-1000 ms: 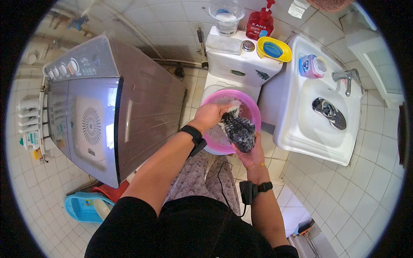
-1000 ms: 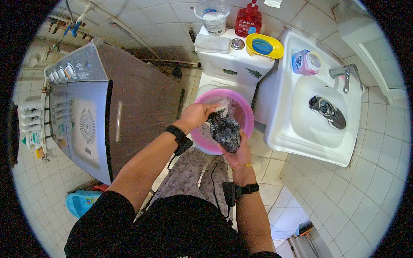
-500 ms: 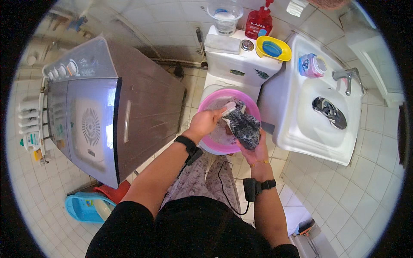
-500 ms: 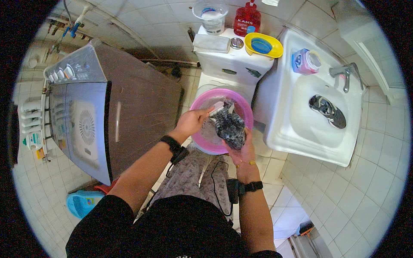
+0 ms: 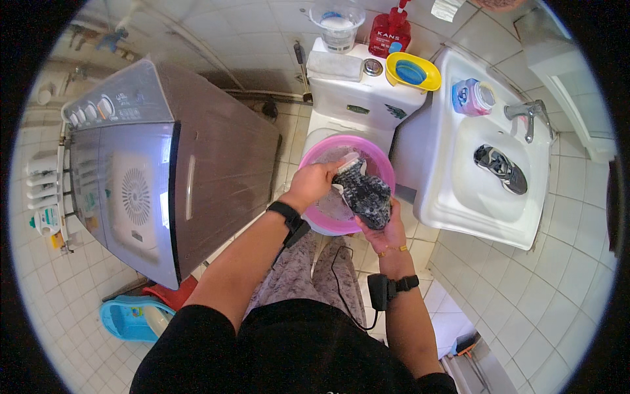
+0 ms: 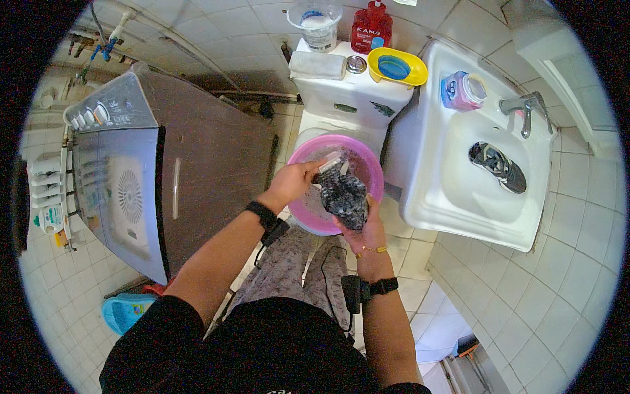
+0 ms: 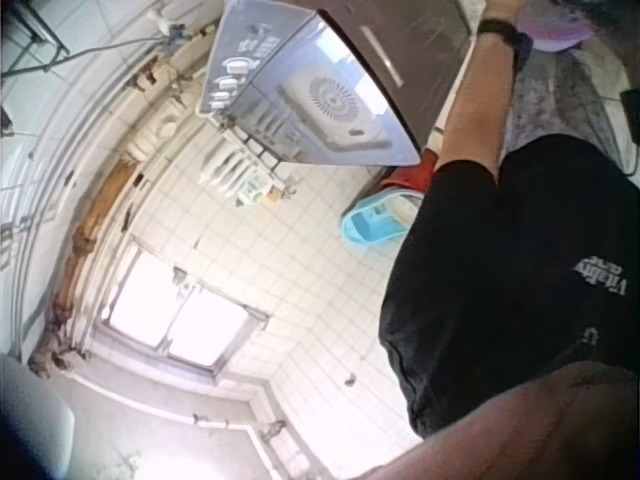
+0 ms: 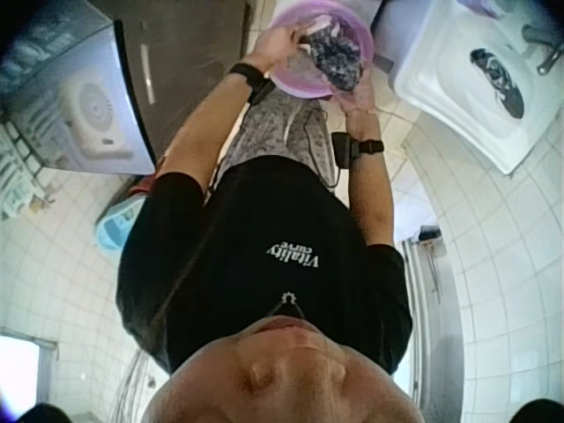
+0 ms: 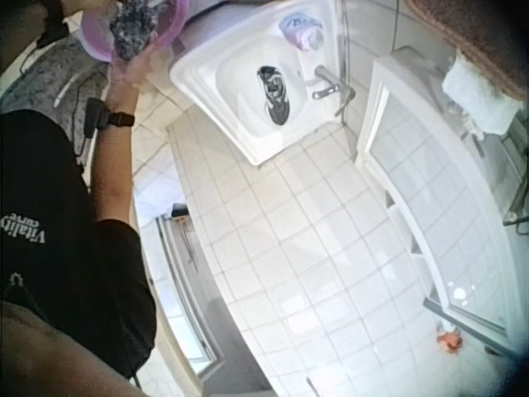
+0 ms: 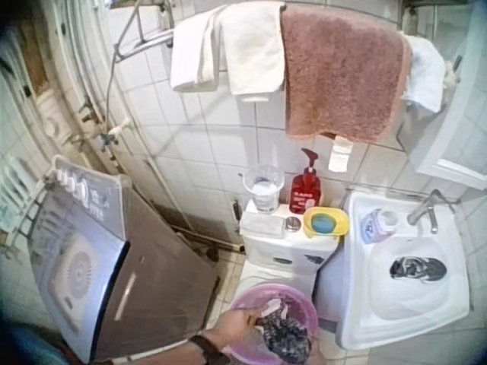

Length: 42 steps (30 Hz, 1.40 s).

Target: The person washes a pair of sneakers by hand in a pink bucket using a brush and soapy water, scrubbing different sides and the interior of each shoe.

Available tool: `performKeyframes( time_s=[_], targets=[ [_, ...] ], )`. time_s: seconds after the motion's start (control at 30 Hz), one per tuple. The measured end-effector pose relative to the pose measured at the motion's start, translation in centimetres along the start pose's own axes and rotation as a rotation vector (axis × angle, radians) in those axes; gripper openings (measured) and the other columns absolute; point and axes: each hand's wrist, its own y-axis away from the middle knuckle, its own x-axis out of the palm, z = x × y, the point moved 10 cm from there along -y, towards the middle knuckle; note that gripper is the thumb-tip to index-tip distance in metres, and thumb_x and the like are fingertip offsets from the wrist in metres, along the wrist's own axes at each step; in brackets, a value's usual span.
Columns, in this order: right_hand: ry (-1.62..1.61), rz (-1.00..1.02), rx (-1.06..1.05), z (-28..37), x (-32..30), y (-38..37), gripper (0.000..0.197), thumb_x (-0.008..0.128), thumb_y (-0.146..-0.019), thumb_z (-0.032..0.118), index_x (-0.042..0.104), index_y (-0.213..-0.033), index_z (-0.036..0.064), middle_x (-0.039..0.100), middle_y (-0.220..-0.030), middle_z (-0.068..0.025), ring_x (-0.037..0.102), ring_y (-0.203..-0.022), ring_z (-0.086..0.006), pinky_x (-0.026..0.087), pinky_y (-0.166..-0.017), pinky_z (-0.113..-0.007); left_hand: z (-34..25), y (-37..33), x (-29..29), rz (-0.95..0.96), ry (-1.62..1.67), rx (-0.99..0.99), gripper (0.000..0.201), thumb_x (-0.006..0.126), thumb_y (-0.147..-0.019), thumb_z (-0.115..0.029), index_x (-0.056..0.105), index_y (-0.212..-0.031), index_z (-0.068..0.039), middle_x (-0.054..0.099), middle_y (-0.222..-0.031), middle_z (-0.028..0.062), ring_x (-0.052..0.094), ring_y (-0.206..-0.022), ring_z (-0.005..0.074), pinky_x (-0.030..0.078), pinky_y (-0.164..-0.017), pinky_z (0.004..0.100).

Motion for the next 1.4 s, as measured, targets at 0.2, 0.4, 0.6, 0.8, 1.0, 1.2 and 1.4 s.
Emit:
performKeyframes(
  time_s=[0.2, 0.4, 0.6, 0.8, 1.0, 1.2, 1.4],
  targets=[
    [-0.03, 0.035, -0.023, 0.4, -0.8, 0.3, 0.043, 0.053, -0.098, 0.049, 0.063, -0.123, 0.0152, 0.071, -0.116, -0.0069, 0.069, -0.103, -0.0258, 0.062, -0.076, -0.043, 2.0, -1.4, -0.9, 0.039, -0.068, -0.189, 0.04, 0.053, -0.1, -0.025, 0.059, -0.138, -0.035, 0.07, -0.1, 0.0204, 0.068, -0.088, 0.0403, 0.055, -0.077, 0.0466],
    [-0.013, -0.009, 0.003, 0.9, -0.2, 0.7, 0.047, 0.058, -0.096, 0.049, 0.06, -0.127, 0.0132, 0.069, -0.118, -0.009, 0.07, -0.101, -0.0276, 0.063, -0.072, -0.044, -1.3, -2.6, -0.9, 0.006, -0.009, 0.02, 0.04, 0.051, -0.098, -0.021, 0.062, -0.134, -0.035, 0.07, -0.1, 0.0184, 0.067, -0.088, 0.039, 0.053, -0.077, 0.0473],
    [-0.007, 0.02, -0.041, 1.1, -0.1, 0.8, 0.046, 0.049, -0.099, 0.052, 0.063, -0.123, 0.0156, 0.071, -0.117, -0.0066, 0.069, -0.103, -0.0256, 0.061, -0.077, -0.042, 1.9, -1.7, -0.9, 0.059, -0.13, -0.124, 0.037, 0.054, -0.101, -0.023, 0.061, -0.137, -0.028, 0.069, -0.102, 0.0219, 0.067, -0.087, 0.0416, 0.053, -0.078, 0.048],
    [-0.024, 0.055, -0.031, 1.7, 0.4, 0.6, 0.046, 0.054, -0.099, 0.048, 0.059, -0.128, 0.0126, 0.07, -0.116, -0.0085, 0.071, -0.099, -0.0261, 0.064, -0.075, -0.042, 0.1, 0.2, -0.3, 0.02, 0.057, -0.089, 0.04, 0.055, -0.099, -0.018, 0.06, -0.138, -0.026, 0.068, -0.104, 0.0226, 0.067, -0.091, 0.0406, 0.054, -0.079, 0.044],
    [-0.036, 0.058, -0.012, 0.4, -0.1, 0.1, 0.046, 0.052, -0.098, 0.054, 0.064, -0.121, 0.0154, 0.071, -0.116, -0.0071, 0.07, -0.102, -0.0262, 0.061, -0.078, -0.042, 2.3, 0.6, -1.0, -0.061, -0.054, -0.128, 0.042, 0.054, -0.097, -0.016, 0.061, -0.136, -0.025, 0.068, -0.1, 0.0215, 0.067, -0.088, 0.0394, 0.054, -0.075, 0.0453],
    [-0.059, 0.001, -0.034, 1.2, -0.4, -0.6, 0.046, 0.053, -0.097, 0.053, 0.065, -0.119, 0.0152, 0.072, -0.112, -0.0074, 0.071, -0.099, -0.0268, 0.061, -0.079, -0.042, -5.8, 6.3, -2.5, -0.124, 0.261, 0.098, 0.04, 0.055, -0.102, -0.014, 0.058, -0.141, -0.02, 0.07, -0.107, 0.0219, 0.071, -0.081, 0.0271, 0.054, -0.074, 0.0376],
    [-0.08, 0.038, -0.043, 0.6, 1.0, -0.4, 0.049, 0.053, -0.099, 0.051, 0.059, -0.125, 0.01, 0.07, -0.115, -0.0126, 0.071, -0.097, -0.0301, 0.064, -0.075, -0.041, -1.9, 4.8, -2.6, -0.144, -0.017, -0.017, 0.043, 0.058, -0.098, -0.009, 0.06, -0.139, -0.023, 0.068, -0.097, 0.0209, 0.069, -0.082, 0.034, 0.055, -0.074, 0.0388]
  ],
)
